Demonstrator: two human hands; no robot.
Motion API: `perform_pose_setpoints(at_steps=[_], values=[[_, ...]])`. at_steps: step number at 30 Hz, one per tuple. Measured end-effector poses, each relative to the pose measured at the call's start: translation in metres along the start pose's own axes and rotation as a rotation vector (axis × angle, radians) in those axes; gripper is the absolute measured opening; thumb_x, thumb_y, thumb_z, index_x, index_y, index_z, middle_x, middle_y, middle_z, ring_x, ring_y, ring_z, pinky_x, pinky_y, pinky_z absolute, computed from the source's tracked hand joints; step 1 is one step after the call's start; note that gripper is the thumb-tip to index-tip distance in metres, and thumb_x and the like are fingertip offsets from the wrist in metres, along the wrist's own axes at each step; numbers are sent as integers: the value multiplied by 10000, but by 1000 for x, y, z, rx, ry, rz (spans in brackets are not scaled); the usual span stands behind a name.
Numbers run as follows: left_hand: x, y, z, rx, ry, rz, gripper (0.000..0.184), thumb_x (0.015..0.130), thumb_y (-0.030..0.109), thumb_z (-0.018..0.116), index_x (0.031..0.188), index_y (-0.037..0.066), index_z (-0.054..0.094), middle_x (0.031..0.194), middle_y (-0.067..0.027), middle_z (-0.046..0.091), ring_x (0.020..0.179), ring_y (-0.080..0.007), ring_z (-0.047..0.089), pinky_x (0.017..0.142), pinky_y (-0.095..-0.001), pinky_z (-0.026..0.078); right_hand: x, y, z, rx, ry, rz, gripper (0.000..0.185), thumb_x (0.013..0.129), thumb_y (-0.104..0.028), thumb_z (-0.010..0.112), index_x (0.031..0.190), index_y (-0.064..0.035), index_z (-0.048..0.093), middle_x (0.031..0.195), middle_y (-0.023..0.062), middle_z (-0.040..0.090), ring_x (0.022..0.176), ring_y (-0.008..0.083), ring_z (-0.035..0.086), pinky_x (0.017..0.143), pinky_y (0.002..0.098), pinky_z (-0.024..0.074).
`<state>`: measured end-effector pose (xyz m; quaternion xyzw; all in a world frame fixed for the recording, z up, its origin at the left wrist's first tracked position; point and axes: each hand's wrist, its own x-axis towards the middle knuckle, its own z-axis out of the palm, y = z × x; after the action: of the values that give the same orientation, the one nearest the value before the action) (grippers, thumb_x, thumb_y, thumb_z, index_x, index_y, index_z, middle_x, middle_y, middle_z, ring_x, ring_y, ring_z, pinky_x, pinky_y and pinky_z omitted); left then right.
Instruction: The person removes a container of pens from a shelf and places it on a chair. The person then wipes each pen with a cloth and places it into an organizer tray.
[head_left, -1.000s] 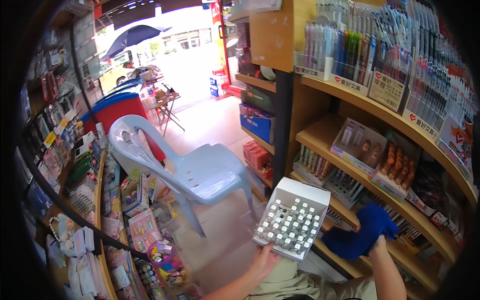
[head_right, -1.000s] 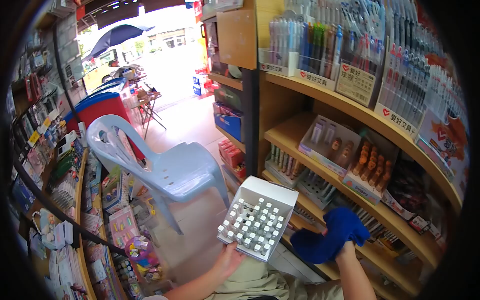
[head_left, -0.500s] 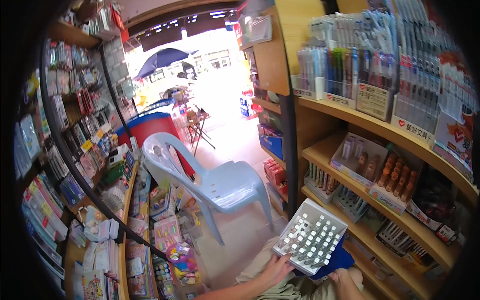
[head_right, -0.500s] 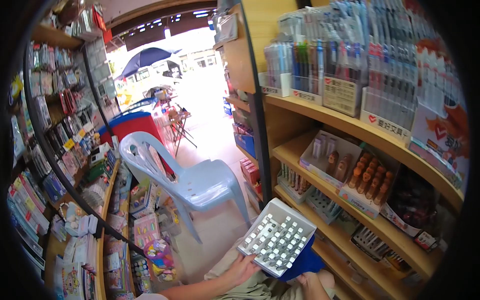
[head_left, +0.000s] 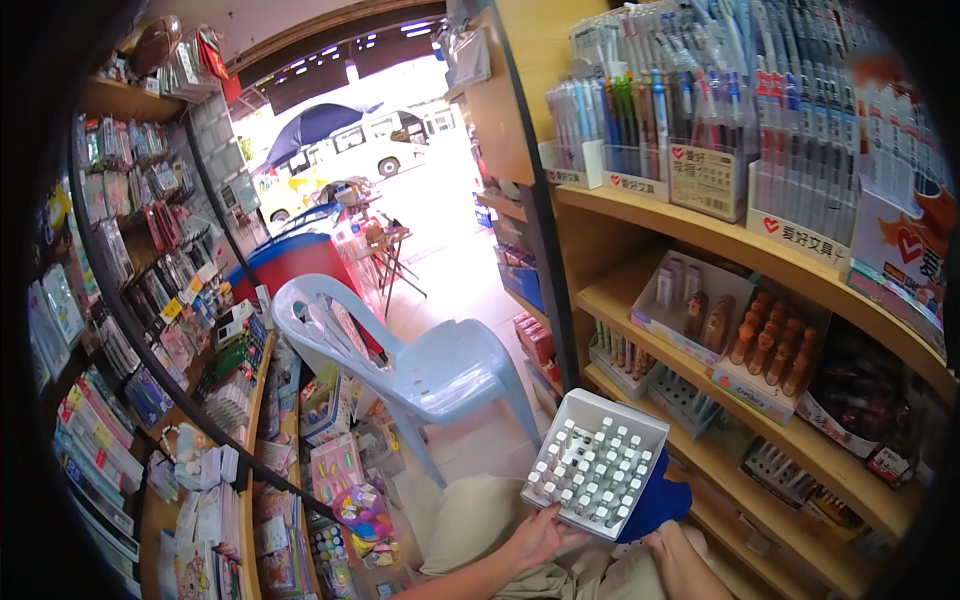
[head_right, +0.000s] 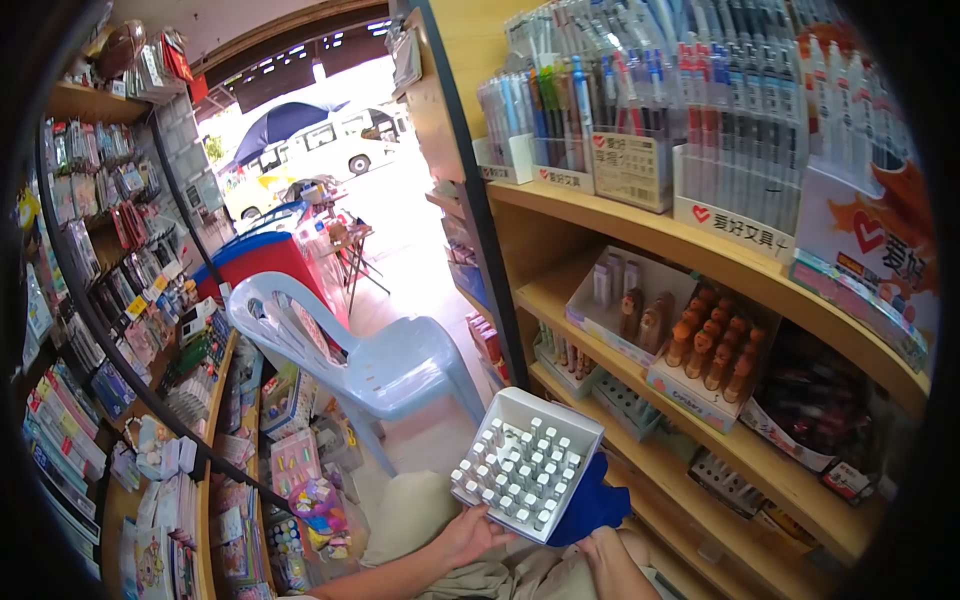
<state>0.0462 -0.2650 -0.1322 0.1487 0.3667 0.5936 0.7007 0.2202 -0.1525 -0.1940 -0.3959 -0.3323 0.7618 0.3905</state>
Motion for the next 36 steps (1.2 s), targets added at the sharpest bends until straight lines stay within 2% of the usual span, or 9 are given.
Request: perform_pose_setpoints(at_steps=[6, 9, 12, 18, 26, 29, 31, 35, 36], values=[[-5, 19, -37, -76, 39, 53, 465, 873, 282, 523, 1277, 125, 354, 1290, -38, 431, 1197, -231, 409, 988, -538, 321, 28, 18, 40, -65, -15, 15, 267, 851, -297, 553, 1033, -103, 548, 857, 66, 556, 799, 171, 550, 681, 295, 456], [-5, 35, -60, -172, -1, 61, 469, 899, 187, 488, 1309, 205, 259, 1286, -50, 403, 1176, -235, 419, 935, -551, 368, 49, 30, 60, -113, -8, 18, 268, 851, -298, 553, 1034, -102, 548, 860, 67, 556, 801, 172, 551, 683, 295, 456], [-9, 53, -68, -1, 129, 163, 445, 891, 329, 503, 1283, 172, 364, 1291, -36, 430, 1175, -216, 420, 904, -515, 368, 69, 49, 78, -153, -7, 39, 269, 851, -299, 552, 1035, -102, 547, 863, 67, 556, 803, 173, 551, 686, 296, 456], [-16, 86, -85, 221, 144, 194, 390, 947, 199, 389, 1315, 168, 265, 1316, -37, 379, 1165, -208, 426, 864, -503, 419, 95, 71, 92, -216, 11, 66, 272, 851, -300, 552, 1037, -102, 546, 868, 67, 556, 808, 174, 551, 691, 297, 456], [-15, 119, -114, 53, -211, 252, 482, 937, 371, 390, 1313, 116, 229, 1335, -106, 330, 1195, -244, 395, 879, -506, 430, 121, 84, 108, -229, 16, 94, 275, 851, -302, 552, 1040, -102, 544, 876, 67, 555, 813, 176, 552, 698, 299, 457], [9, 129, -156, 60, 82, 390, 398, 920, 172, 448, 1272, 105, 274, 1255, -88, 381, 1055, -227, 487, 815, -451, 475, 126, 85, 108, -231, 20, 101, 277, 851, -303, 551, 1040, -102, 543, 879, 67, 555, 816, 177, 552, 701, 299, 457], [40, 154, -175, 263, 634, 323, 473, 895, 260, 508, 1259, 89, 258, 1266, -109, 340, 1025, -242, 481, 800, -466, 477, 130, 83, 107, -237, 24, 102, 277, 851, -304, 551, 1041, -102, 543, 881, 67, 555, 817, 178, 553, 703, 300, 457], [106, 210, -207, 239, 972, 342, 692, 797, 452, 603, 1283, 111, 247, 1276, -138, 329, 1076, -296, 438, 802, -528, 443, 133, 82, 102, -239, 47, 101, 279, 851, -305, 551, 1042, -102, 542, 884, 67, 555, 820, 179, 553, 706, 300, 457], [123, 219, -231, 149, 896, 306, 707, 790, 474, 599, 1289, 115, 250, 1278, -140, 338, 1093, -312, 430, 815, -533, 435, 132, 82, 100, -234, 55, 101, 280, 851, -305, 551, 1043, -102, 541, 885, 67, 555, 821, 179, 553, 707, 300, 457]])
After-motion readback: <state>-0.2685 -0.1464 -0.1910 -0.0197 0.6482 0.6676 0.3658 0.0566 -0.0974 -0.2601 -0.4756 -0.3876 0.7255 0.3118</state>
